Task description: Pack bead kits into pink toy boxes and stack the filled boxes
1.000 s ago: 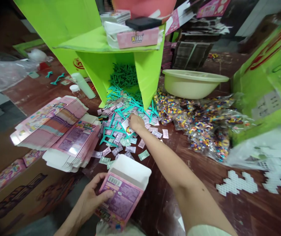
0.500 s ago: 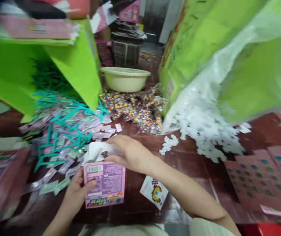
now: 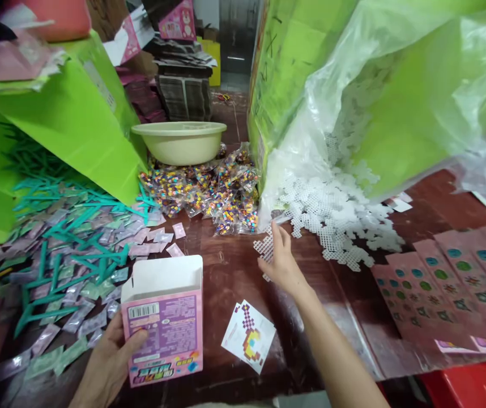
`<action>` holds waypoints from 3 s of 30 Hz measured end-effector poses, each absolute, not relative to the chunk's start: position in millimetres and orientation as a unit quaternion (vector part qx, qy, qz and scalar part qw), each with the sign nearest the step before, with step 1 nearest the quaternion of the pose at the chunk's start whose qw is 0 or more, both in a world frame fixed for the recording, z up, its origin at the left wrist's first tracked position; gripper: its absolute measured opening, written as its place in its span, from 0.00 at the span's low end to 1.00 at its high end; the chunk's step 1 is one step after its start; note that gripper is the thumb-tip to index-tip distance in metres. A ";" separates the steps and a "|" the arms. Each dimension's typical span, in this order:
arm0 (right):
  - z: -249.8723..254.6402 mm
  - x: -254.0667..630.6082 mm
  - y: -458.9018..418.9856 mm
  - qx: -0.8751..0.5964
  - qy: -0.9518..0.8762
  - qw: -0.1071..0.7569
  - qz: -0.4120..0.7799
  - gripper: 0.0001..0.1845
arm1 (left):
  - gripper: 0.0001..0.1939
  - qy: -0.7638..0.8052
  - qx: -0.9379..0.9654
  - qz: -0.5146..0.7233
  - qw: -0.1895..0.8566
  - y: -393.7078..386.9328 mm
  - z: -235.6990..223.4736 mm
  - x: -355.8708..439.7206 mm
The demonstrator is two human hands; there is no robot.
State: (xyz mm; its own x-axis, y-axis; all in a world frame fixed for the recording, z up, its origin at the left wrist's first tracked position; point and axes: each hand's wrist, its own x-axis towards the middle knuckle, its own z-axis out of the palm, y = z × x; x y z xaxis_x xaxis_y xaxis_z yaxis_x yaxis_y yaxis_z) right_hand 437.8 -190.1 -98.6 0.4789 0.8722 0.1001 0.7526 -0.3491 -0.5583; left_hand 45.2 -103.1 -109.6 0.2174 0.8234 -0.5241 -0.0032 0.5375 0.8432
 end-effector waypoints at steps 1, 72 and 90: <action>-96.4 439.8 -180.1 -0.792 -0.523 0.299 0.097 0.58 | 0.41 0.545 0.372 0.301 0.688 -103.6 -109.9 47.0; 28.5 279.4 -205.0 -0.530 -0.805 0.253 -0.081 0.16 | 0.27 0.357 0.523 0.381 0.673 -132.8 -92.4 61.9; -76.8 296.2 -273.5 -0.592 -0.615 0.435 0.286 0.08 | 0.13 0.370 0.631 0.297 0.613 -153.5 -95.1 30.5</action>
